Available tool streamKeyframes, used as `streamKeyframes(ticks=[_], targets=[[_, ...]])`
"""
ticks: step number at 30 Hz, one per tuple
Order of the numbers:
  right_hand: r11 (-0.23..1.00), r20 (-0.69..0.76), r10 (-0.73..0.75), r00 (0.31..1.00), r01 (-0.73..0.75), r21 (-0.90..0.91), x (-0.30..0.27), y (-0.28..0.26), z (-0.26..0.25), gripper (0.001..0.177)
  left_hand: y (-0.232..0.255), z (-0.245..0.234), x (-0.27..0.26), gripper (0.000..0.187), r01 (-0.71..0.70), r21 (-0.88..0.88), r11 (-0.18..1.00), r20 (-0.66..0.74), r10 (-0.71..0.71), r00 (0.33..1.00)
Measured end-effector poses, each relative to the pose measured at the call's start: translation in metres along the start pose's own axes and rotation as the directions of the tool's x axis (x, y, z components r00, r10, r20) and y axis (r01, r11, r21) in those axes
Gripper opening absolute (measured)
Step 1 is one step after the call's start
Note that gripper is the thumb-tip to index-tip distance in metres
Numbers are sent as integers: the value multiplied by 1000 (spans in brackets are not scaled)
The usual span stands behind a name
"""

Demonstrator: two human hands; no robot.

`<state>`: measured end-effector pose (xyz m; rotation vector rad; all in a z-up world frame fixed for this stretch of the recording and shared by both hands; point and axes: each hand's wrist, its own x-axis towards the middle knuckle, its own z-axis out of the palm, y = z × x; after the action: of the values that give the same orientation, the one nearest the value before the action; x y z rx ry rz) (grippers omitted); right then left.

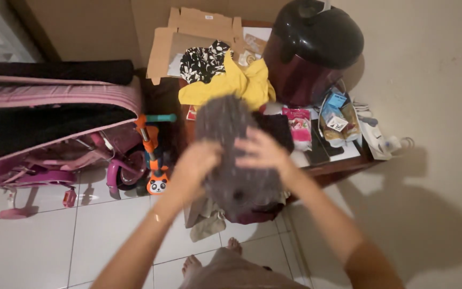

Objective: The person is folding various items of clothing on a table.

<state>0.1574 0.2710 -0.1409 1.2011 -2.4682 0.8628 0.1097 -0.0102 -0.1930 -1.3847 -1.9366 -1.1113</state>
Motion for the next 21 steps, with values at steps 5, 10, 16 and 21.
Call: streamKeyframes(ticks=[5,10,16,21], targets=[[967,101,243,965,-249,50,-79,18,79,36,7,46,-73,45,185,-4,983,199,-181,963],[827,29,513,858,-503,251,-76,36,94,34,14,38,-54,36,385,-165,908,221,-346,912],[637,-287,770,569,-708,304,-42,48,125,37,-17,71,-36,31,854,-267,447,105,-867,487],[521,-536,669,515,-839,-156,-25,44,129,60,-43,85,-25,40,896,67,438,-168,-881,443]])
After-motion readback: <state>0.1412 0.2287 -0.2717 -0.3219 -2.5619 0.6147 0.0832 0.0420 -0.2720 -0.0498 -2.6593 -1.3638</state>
